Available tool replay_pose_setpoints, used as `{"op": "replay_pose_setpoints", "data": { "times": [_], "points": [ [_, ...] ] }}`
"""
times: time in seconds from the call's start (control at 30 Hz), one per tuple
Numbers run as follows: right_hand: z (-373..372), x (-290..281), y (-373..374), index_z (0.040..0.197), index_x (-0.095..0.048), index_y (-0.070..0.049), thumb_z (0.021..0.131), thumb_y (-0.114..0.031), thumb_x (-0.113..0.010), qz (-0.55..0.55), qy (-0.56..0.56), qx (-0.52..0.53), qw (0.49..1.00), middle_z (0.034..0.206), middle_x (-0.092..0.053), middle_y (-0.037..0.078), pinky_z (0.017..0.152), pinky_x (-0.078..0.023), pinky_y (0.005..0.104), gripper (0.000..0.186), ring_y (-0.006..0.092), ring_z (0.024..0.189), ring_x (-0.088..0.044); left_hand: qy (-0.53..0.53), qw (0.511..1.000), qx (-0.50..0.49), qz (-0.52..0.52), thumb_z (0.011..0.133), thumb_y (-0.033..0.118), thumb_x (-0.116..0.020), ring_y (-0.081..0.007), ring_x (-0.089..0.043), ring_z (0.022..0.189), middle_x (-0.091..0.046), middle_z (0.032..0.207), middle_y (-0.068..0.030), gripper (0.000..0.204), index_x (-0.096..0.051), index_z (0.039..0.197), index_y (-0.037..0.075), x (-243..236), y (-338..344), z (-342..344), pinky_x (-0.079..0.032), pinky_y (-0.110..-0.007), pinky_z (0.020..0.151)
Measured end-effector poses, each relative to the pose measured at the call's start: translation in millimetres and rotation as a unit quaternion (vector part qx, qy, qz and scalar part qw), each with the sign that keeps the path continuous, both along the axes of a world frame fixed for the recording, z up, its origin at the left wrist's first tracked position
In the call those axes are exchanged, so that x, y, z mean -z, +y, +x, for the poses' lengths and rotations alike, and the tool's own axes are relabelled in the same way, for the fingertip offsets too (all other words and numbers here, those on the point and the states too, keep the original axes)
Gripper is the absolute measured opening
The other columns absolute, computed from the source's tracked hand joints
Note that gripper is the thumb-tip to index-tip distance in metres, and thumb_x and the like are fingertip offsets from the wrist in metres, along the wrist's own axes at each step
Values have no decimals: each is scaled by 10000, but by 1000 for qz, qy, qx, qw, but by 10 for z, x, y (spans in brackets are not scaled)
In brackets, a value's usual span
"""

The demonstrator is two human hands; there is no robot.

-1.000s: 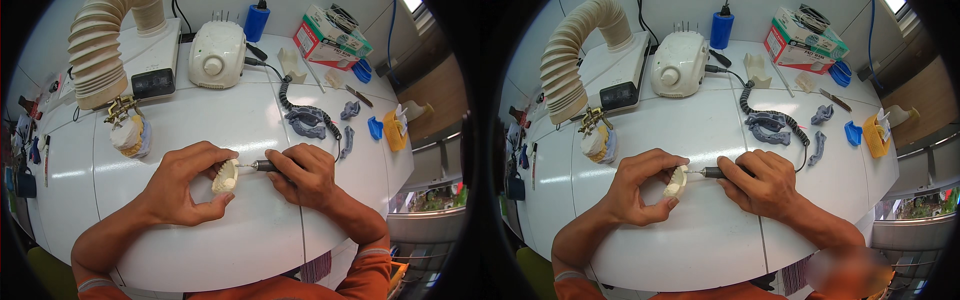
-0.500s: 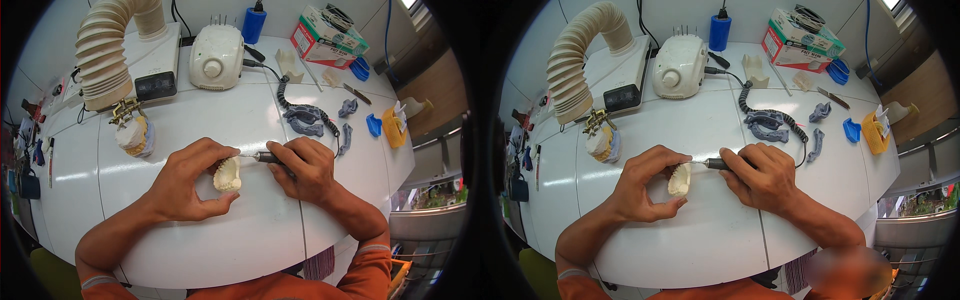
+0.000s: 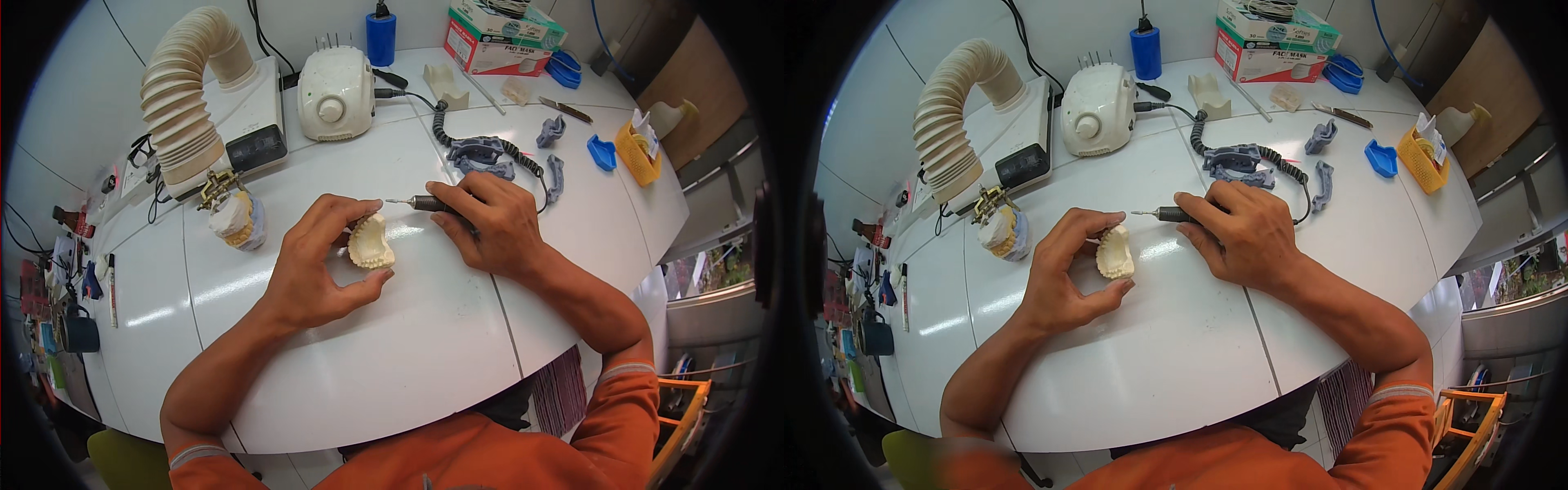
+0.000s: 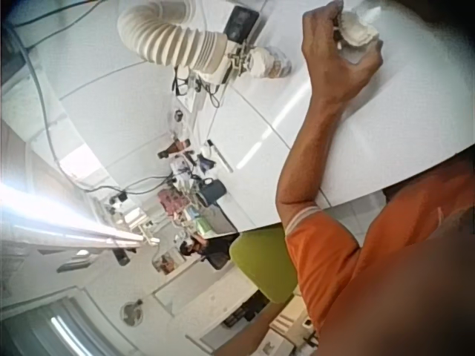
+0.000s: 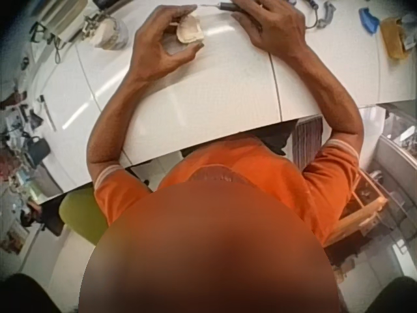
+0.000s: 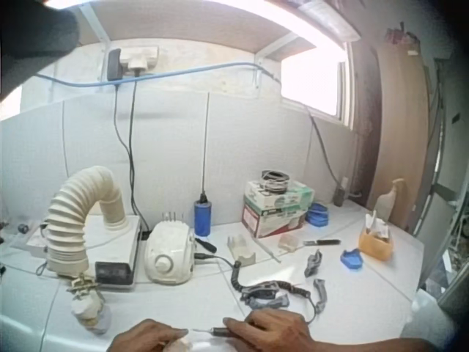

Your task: Polishing a dental cast or denture framework with a handheld rotary tool.

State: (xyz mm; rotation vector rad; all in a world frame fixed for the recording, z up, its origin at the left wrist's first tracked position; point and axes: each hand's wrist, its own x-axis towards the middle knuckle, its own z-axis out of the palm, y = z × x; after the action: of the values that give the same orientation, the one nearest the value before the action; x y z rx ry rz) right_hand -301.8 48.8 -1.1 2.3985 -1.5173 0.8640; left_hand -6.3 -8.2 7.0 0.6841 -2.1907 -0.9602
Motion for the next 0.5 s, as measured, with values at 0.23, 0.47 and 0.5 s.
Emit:
{"op": "replay_pose_setpoints", "data": {
  "times": [0.23, 0.47, 0.5],
  "points": [
    [10, -17, 10, 1253, -826, -112, 972, -245, -876, -1, 2, -1, 1000, 871, -648, 35, 632, -505, 369, 314, 195, 742, -643, -14, 1000, -20, 6, 777, 110, -944, -275, -719, 1165, -666, 1301, -143, 741, -658, 1451, -4, 16, 11, 2, -602, -377, 1008],
    [-22, -26, 15, 1231, -831, -105, 947, -222, -886, 5, -7, -22, 1000, 850, -645, 32, 608, -496, 364, 313, 188, 714, -634, -42, 996, -65, -31, 771, 132, -1000, -264, -729, 1136, -672, 1262, -136, 701, -656, 1368, 2, 26, 31, 0, -610, -377, 995],
    [-22, -27, 16, 1222, -834, -101, 938, -213, -888, 2, -13, -33, 999, 840, -646, 31, 594, -490, 360, 310, 184, 697, -628, -40, 996, -67, -30, 771, 132, -1000, -264, -729, 1136, -672, 1262, -136, 701, -656, 1368, 2, 38, 30, -1, -610, -377, 995]
  ]
}}
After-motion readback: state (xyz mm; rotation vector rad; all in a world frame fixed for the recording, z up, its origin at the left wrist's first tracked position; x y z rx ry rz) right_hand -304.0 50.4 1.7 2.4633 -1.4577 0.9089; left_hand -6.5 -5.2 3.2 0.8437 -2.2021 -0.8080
